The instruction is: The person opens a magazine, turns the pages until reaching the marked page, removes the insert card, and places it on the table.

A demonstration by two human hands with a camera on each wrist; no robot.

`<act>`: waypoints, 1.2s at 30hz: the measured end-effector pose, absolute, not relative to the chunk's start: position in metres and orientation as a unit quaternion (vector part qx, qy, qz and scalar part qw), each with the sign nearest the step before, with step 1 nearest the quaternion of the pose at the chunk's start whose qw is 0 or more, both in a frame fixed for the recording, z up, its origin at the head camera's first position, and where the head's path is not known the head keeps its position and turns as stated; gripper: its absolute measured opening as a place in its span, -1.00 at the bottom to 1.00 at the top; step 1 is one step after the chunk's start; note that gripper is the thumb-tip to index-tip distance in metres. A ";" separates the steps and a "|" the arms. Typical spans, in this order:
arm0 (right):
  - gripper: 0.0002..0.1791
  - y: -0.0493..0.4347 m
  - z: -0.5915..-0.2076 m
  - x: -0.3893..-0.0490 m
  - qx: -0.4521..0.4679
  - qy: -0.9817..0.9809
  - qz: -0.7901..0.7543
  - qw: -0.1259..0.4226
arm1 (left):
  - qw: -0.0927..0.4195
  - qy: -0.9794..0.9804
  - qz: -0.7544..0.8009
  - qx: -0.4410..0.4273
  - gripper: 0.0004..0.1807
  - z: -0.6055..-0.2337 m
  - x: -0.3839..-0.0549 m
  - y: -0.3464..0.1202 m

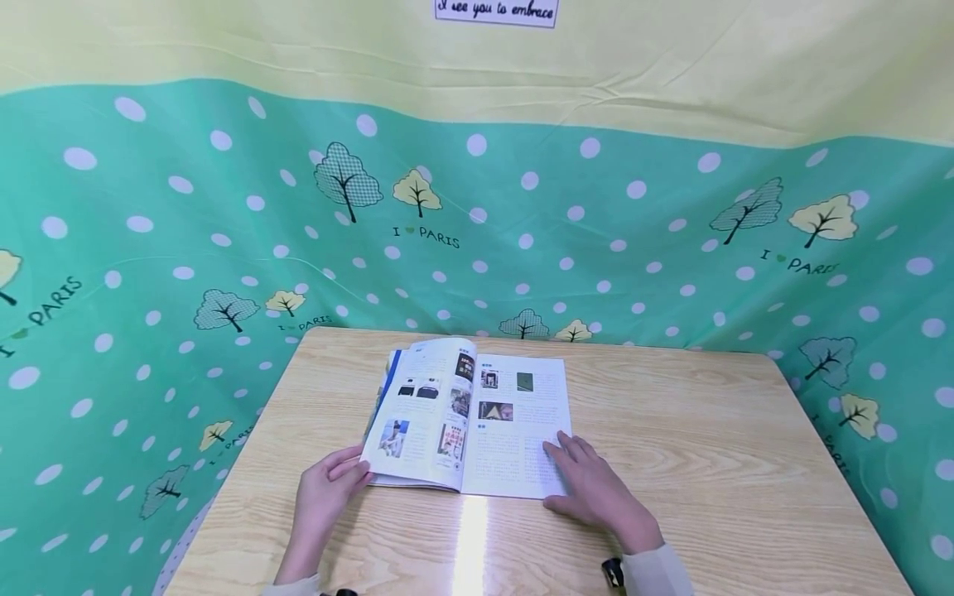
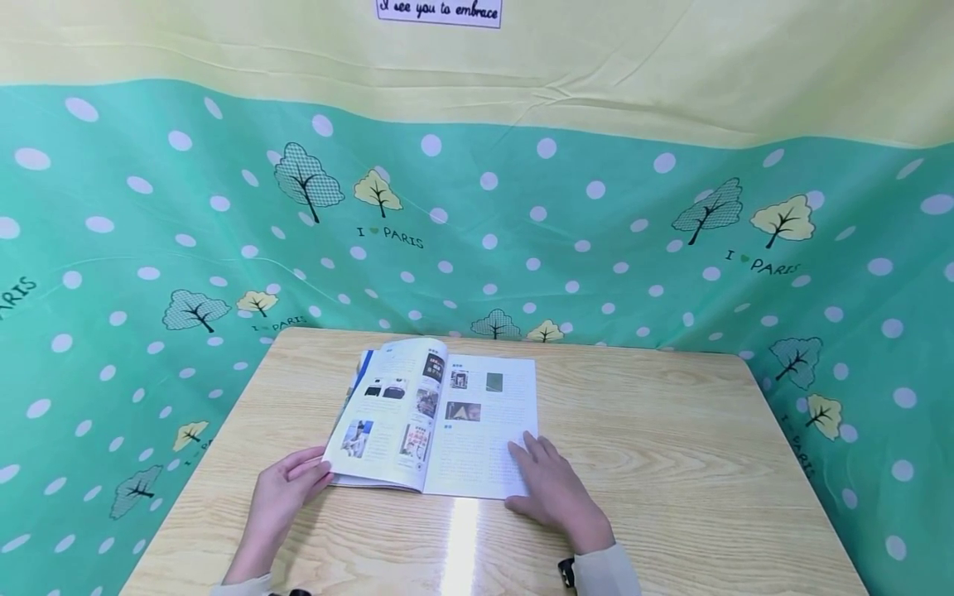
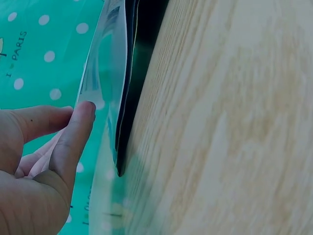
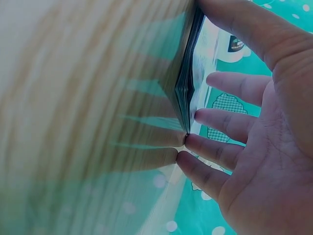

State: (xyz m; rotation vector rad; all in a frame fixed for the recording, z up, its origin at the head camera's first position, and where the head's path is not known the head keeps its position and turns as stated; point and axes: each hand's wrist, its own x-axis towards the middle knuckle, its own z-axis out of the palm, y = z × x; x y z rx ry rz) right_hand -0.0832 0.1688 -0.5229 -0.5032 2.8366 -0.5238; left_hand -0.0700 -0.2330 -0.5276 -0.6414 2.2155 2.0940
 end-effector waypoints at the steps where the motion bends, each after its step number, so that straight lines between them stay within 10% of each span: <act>1: -0.07 0.169 -0.523 -0.083 -0.171 0.963 -0.178 0.107 | 0.014 0.712 0.671 -0.208 -0.56 -0.528 -0.070 -0.234; 27: -0.40 0.181 -0.518 -0.085 -0.166 0.956 -0.236 0.050 | 0.008 0.754 0.621 -0.212 -0.53 -0.528 -0.066 -0.245; 36: -0.22 0.182 -0.519 -0.090 -0.063 0.972 -0.224 0.016 | 0.011 0.853 0.483 -0.200 -0.49 -0.518 -0.066 -0.251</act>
